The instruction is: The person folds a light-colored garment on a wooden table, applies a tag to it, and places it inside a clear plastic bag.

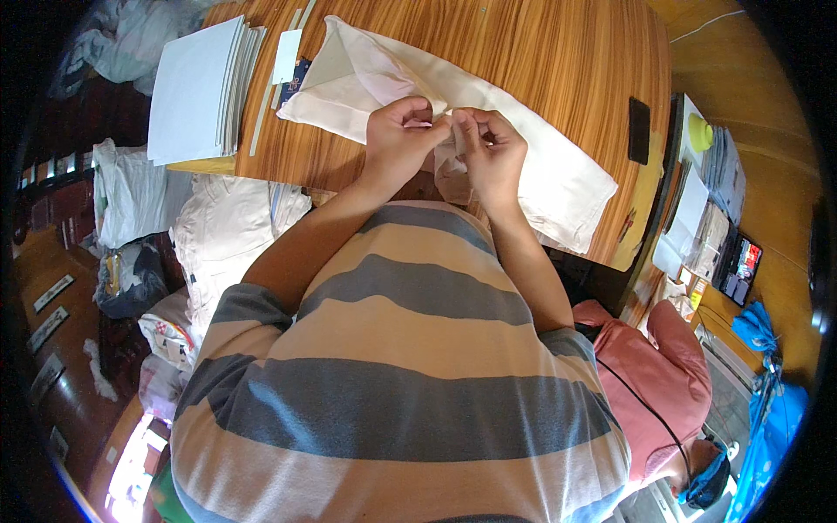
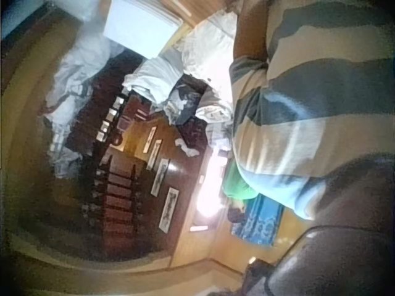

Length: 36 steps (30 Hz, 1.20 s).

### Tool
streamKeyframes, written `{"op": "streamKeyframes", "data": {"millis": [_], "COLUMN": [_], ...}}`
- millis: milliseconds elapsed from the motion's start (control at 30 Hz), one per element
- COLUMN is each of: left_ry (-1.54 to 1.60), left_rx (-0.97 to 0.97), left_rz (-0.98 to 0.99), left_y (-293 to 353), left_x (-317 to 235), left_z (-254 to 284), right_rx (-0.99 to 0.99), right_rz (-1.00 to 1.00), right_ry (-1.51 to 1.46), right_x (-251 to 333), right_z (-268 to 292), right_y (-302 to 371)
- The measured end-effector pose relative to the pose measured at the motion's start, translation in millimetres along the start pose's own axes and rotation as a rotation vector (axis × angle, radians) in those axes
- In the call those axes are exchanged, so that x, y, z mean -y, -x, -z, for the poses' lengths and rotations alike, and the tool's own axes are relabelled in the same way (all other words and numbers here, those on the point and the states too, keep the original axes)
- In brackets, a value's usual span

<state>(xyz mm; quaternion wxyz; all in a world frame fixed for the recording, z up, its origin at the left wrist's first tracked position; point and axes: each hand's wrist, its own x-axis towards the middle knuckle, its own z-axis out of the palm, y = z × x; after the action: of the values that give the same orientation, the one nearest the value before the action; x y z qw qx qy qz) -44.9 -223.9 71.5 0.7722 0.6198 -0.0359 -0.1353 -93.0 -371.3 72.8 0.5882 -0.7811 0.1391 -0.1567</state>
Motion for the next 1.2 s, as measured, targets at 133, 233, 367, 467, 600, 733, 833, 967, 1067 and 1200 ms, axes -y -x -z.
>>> {"op": "streamKeyframes", "data": {"millis": [133, 233, 367, 467, 600, 733, 833, 967, 1067, 1200], "left_ry": [-0.055, -0.066, -0.014, 0.043, 0.020, -0.173, -0.088, -0.119, -0.144, -0.151], "left_rx": [-0.020, -0.025, -0.048, -0.026, 0.001, 0.001, -0.016, -0.008, -0.010, -0.032], "left_rz": [0.007, 0.024, -0.017, 0.122, 0.156, 0.026, 0.032, 0.040, 0.022, 0.017], "left_y": [0.3, -0.7, -1.4, -2.4, -5.6, -6.2, -7.0, -8.5, -10.3, -13.2], "left_x": [1.2, 3.8, 0.4, 0.5, 6.0, 2.4, 5.6, 4.3, 0.5, 4.5], "left_z": [-0.2, 3.1, 2.6, 8.3, 15.7, 14.0, 7.6, 7.9, 5.8, 4.7], "right_rx": [0.013, 0.027, 0.044, 0.088, 0.117, 0.043, 0.004, -0.022, -0.017, -0.021], "right_rz": [-0.132, -0.138, -0.114, -0.084, -0.016, -0.137, -0.147, -0.113, -0.140, -0.114], "right_ry": [-0.083, -0.051, -0.106, -0.094, -0.068, -0.113, -0.085, -0.047, -0.069, -0.174], "right_x": [9.8, 10.9, 3.6, -1.1, -4.5, -0.3, 1.7, -5.4, -5.8, 0.1], "right_z": [-0.4, 0.4, -1.7, 0.7, 1.7, -4.7, -6.7, -9.7, -9.9, -13.1], "right_y": [-0.1, -1.3, -2.9, -5.2, -8.5, -8.0, -9.4, -11.8, -10.3, -9.3]}}
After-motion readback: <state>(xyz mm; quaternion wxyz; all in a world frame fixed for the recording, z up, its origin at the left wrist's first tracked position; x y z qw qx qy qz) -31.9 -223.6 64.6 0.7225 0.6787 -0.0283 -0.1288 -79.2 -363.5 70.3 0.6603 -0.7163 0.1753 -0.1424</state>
